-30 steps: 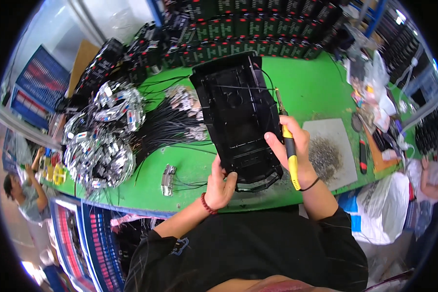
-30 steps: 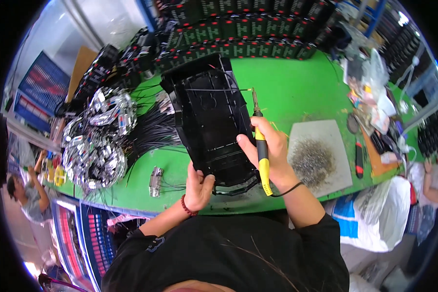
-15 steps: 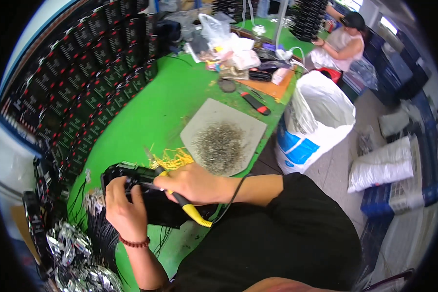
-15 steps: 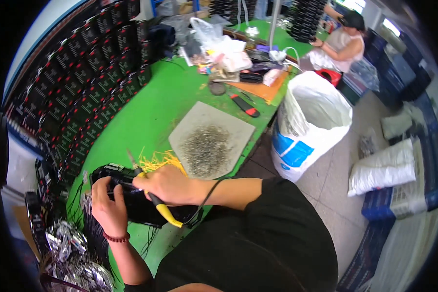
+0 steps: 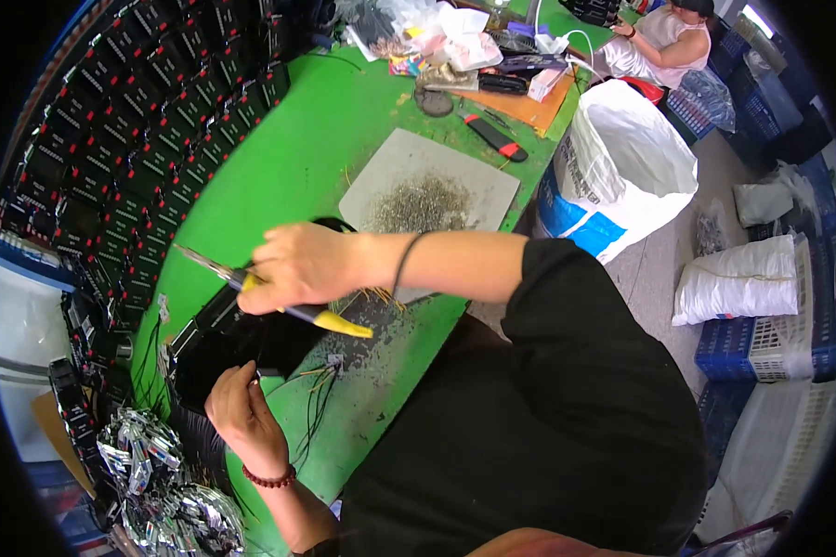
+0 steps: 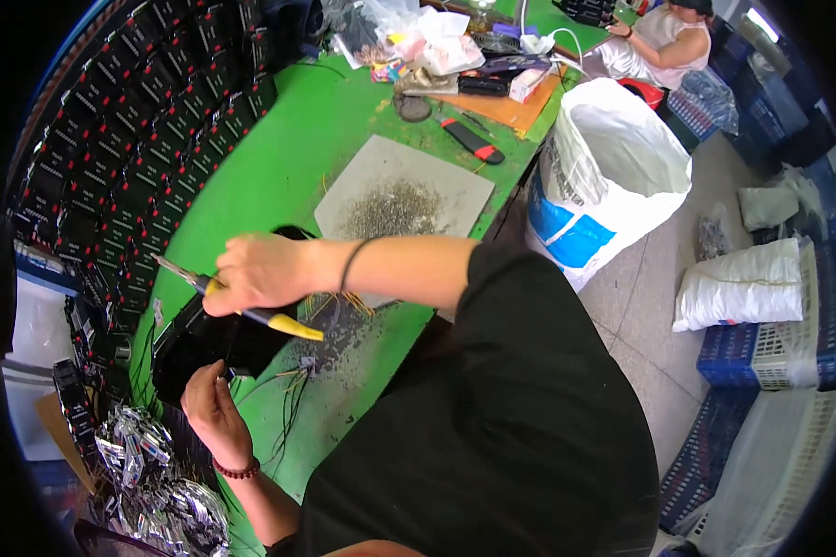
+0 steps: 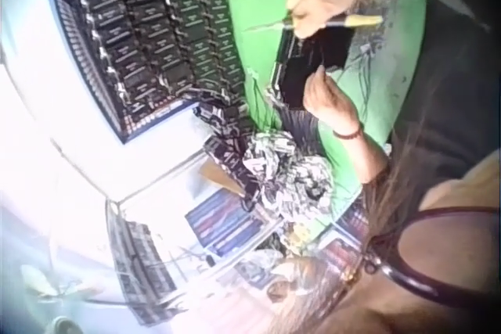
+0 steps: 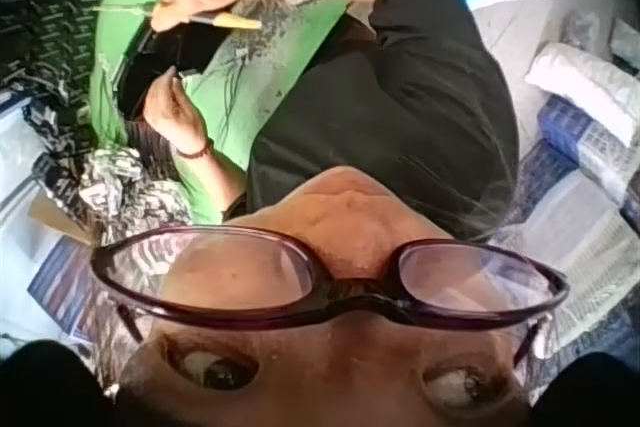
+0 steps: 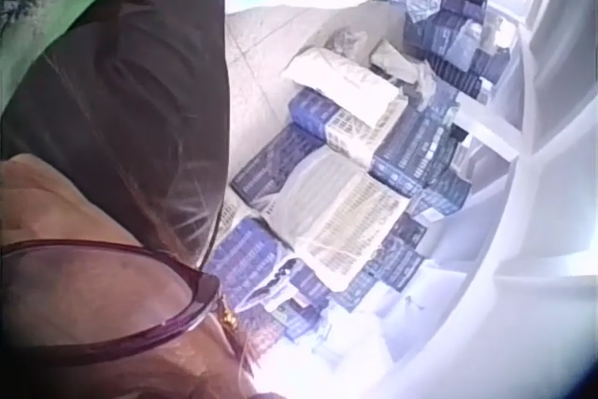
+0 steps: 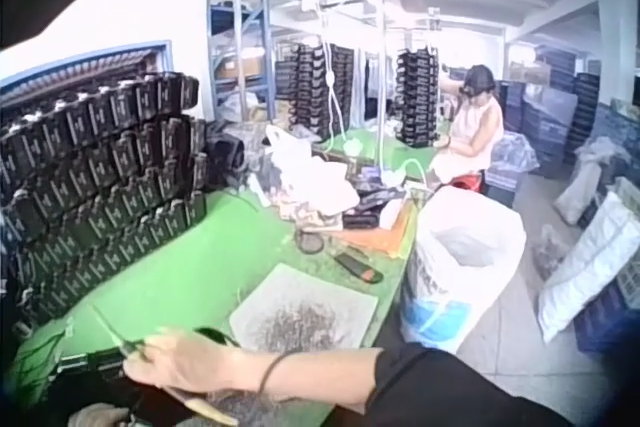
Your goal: The person picks up a circuit board and wires, then uses a soldering iron to join the wires to the board. They then place the circuit board into a black plastic toy car body and continue soldering the connections.
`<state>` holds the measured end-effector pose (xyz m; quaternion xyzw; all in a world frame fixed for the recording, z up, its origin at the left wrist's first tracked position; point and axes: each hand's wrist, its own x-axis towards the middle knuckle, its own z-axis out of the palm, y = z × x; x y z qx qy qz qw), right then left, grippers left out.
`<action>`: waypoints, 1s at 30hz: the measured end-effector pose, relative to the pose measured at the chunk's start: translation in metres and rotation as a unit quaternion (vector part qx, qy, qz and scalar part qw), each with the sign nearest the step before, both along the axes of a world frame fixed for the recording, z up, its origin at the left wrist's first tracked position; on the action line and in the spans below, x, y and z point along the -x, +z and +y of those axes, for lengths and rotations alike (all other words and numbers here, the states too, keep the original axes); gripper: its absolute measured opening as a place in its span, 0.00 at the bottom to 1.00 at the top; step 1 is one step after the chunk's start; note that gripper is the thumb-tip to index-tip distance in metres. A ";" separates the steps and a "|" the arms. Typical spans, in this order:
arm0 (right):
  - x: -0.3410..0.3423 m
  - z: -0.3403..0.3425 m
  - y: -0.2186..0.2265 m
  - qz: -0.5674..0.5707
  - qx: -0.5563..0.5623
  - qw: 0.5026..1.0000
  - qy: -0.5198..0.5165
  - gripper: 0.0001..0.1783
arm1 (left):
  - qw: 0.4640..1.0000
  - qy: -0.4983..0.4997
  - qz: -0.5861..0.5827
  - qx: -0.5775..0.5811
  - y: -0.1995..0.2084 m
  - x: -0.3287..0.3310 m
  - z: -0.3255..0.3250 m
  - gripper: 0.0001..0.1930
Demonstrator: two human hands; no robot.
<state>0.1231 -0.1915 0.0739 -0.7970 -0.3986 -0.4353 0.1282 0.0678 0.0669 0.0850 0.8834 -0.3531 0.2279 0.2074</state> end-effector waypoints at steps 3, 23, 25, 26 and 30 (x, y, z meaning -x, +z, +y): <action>-0.032 0.011 -0.010 -0.029 0.015 0.999 0.010 0.03 | 0.995 0.036 0.051 0.076 -0.020 0.001 -0.002 0.09; -0.090 0.035 -0.073 -0.071 0.042 0.989 0.123 0.07 | 0.964 0.024 0.235 0.125 -0.090 -0.026 -0.008 0.07; -0.080 0.037 -0.073 -0.046 0.038 0.993 0.101 0.07 | 0.967 0.026 0.233 0.103 -0.100 -0.023 -0.005 0.08; -0.079 0.039 -0.074 -0.034 0.021 0.994 0.099 0.07 | 0.968 0.024 0.230 0.094 -0.103 -0.020 -0.005 0.08; -0.037 0.028 -0.066 0.010 -0.125 0.984 0.123 0.15 | 0.964 0.017 0.245 0.099 -0.102 -0.015 -0.007 0.06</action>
